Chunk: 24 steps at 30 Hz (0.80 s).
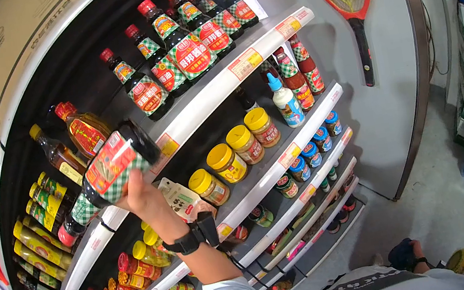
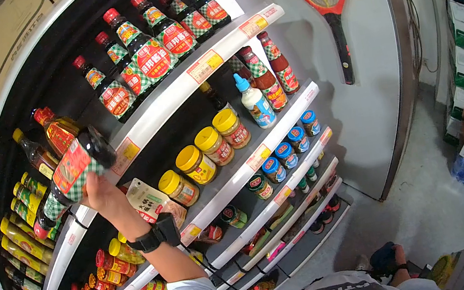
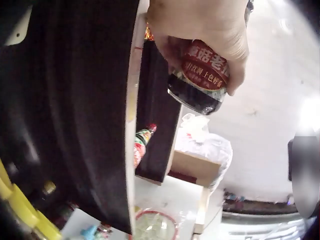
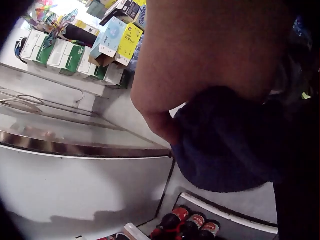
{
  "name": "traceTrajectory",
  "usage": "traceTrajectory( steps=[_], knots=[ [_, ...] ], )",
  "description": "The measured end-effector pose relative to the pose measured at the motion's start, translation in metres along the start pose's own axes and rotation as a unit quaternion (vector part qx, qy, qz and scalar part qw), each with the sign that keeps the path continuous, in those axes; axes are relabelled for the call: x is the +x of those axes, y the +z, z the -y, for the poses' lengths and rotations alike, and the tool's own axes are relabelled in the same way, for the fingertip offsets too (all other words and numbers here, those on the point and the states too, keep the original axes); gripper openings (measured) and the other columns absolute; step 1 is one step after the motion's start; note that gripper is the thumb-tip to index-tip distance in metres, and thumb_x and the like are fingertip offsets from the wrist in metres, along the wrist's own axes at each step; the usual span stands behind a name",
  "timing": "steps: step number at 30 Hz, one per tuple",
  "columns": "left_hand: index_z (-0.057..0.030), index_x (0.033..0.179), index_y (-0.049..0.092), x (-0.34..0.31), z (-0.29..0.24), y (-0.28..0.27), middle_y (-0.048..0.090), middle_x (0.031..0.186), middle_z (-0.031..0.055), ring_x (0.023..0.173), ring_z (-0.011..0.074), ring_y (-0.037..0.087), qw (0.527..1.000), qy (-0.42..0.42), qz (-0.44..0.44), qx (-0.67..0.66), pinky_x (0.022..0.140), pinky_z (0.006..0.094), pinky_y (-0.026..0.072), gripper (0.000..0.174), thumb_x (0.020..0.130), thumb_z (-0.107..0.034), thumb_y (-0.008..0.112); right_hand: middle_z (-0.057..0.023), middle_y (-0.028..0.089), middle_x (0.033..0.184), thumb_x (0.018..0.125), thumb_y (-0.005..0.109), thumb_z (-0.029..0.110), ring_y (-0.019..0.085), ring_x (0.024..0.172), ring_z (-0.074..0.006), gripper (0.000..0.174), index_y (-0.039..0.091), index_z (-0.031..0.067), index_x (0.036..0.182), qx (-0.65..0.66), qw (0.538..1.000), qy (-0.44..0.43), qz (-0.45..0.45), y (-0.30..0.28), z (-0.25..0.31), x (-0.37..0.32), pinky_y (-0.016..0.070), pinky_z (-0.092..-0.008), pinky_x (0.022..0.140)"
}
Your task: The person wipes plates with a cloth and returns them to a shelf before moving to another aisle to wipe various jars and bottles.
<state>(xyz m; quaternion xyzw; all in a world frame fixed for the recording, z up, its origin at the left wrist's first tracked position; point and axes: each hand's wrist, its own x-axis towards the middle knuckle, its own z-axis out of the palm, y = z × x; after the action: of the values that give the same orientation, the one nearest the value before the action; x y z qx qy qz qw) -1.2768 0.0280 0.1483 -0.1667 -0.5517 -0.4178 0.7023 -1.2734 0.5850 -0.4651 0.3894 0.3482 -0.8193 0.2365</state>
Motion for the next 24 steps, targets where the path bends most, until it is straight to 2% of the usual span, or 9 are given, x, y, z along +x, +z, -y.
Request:
traceTrajectory(
  steps=[2, 5, 6, 8, 10, 11, 15, 20, 24],
  knots=[
    [-0.0057, 0.135, 0.04, -0.014, 0.002, -0.02, 0.053, 0.126, 0.0127, 0.114, 0.0254, 0.055, 0.978, -0.055, 0.032, -0.197, 0.101, 0.0403, 0.0446, 0.075, 0.069, -0.017, 0.075, -0.0109, 0.061, 0.086, 0.077, 0.049, 0.032, 0.056, 0.079, -0.0343, 0.024, 0.058, 0.0113, 0.082, 0.03, 0.998, 0.036, 0.05, 0.01, 0.0, -0.008, 0.0475, -0.0476, 0.079],
    [-0.0113, 0.143, 0.029, -0.064, -0.036, -0.012, 0.048, 0.132, 0.0137, 0.119, 0.0288, 0.05, 0.978, -0.137, -0.013, -0.155, 0.103, 0.0476, 0.0418, 0.097, 0.064, -0.037, 0.079, -0.0116, 0.062, 0.088, 0.078, 0.051, 0.035, 0.058, 0.084, -0.0351, 0.03, 0.06, 0.0085, 0.089, 0.021, 0.998, -0.007, 0.059, -0.009, 0.0, 0.016, 0.0484, -0.0468, 0.081],
    [-0.0158, 0.146, 0.026, -0.082, -0.042, -0.02, 0.048, 0.132, 0.0134, 0.118, 0.0283, 0.051, 0.951, -0.189, 0.089, -0.229, 0.103, 0.0466, 0.0405, 0.101, 0.065, -0.045, 0.08, -0.0112, 0.062, 0.093, 0.08, 0.053, 0.034, 0.058, 0.088, -0.0301, 0.029, 0.062, 0.0074, 0.09, -0.012, 0.999, 0.001, 0.041, -0.016, 0.004, 0.024, 0.0468, -0.0431, 0.085],
    [-0.0123, 0.137, 0.037, -0.134, -0.058, -0.016, 0.05, 0.129, 0.01, 0.116, 0.0275, 0.051, 0.85, -0.314, 0.073, -0.418, 0.099, 0.0448, 0.0427, 0.092, 0.065, -0.051, 0.079, -0.0108, 0.062, 0.098, 0.082, 0.055, 0.032, 0.058, 0.093, -0.0251, 0.029, 0.064, 0.0062, 0.09, -0.044, 0.999, 0.004, 0.022, -0.043, 0.01, 0.056, 0.0452, -0.0394, 0.088],
    [-0.0032, 0.124, 0.046, -0.175, -0.068, -0.018, 0.055, 0.113, 0.0151, 0.103, 0.0287, 0.056, 0.771, -0.412, 0.12, -0.472, 0.086, 0.0409, 0.0494, 0.086, 0.061, -0.054, 0.078, -0.0105, 0.062, 0.099, 0.08, 0.057, 0.036, 0.059, 0.096, -0.0258, 0.033, 0.063, 0.0065, 0.094, 0.0, 0.986, -0.145, 0.078, -0.083, -0.004, 0.114, 0.0465, -0.0406, 0.089],
    [0.0042, 0.114, 0.05, -0.193, -0.072, -0.023, 0.058, 0.099, 0.0219, 0.09, 0.0304, 0.062, 0.753, -0.447, 0.192, -0.444, 0.076, 0.0379, 0.0551, 0.086, 0.058, -0.055, 0.077, -0.0106, 0.062, 0.099, 0.081, 0.058, 0.035, 0.059, 0.098, -0.0263, 0.033, 0.063, 0.0063, 0.096, 0.003, 0.984, -0.159, 0.085, -0.066, 0.005, 0.099, 0.0466, -0.0403, 0.09],
    [0.0012, 0.127, 0.043, -0.275, -0.09, -0.03, 0.058, 0.114, 0.018, 0.103, 0.0299, 0.061, 0.677, -0.715, 0.018, -0.174, 0.09, 0.0424, 0.0516, 0.066, 0.072, -0.026, 0.067, -0.011, 0.063, 0.104, 0.084, 0.058, 0.033, 0.059, 0.102, -0.0271, 0.035, 0.061, 0.005, 0.105, -0.003, 0.97, -0.218, 0.111, 0.074, 0.049, -0.037, 0.0467, -0.0395, 0.093],
    [0.0002, 0.125, 0.045, -0.354, -0.044, -0.019, 0.062, 0.112, 0.0119, 0.1, 0.0216, 0.063, 0.582, -0.776, 0.075, -0.232, 0.092, 0.0354, 0.0498, 0.047, 0.086, -0.02, 0.062, -0.012, 0.062, 0.112, 0.089, 0.054, 0.031, 0.062, 0.102, -0.0266, 0.039, 0.058, 0.0025, 0.115, -0.073, 0.946, -0.262, 0.176, 0.208, 0.078, -0.155, 0.0465, -0.0393, 0.096],
    [-0.0024, 0.121, 0.051, -0.393, -0.034, -0.009, 0.064, 0.108, 0.0087, 0.096, 0.0191, 0.064, 0.494, -0.821, 0.07, -0.278, 0.088, 0.0318, 0.05, 0.038, 0.089, -0.021, 0.059, -0.0121, 0.06, 0.115, 0.087, 0.055, 0.025, 0.06, 0.107, -0.0249, 0.039, 0.054, 0.003, 0.12, -0.107, 0.928, -0.228, 0.276, 0.252, 0.076, -0.151, 0.0455, -0.0374, 0.098]
  ],
)
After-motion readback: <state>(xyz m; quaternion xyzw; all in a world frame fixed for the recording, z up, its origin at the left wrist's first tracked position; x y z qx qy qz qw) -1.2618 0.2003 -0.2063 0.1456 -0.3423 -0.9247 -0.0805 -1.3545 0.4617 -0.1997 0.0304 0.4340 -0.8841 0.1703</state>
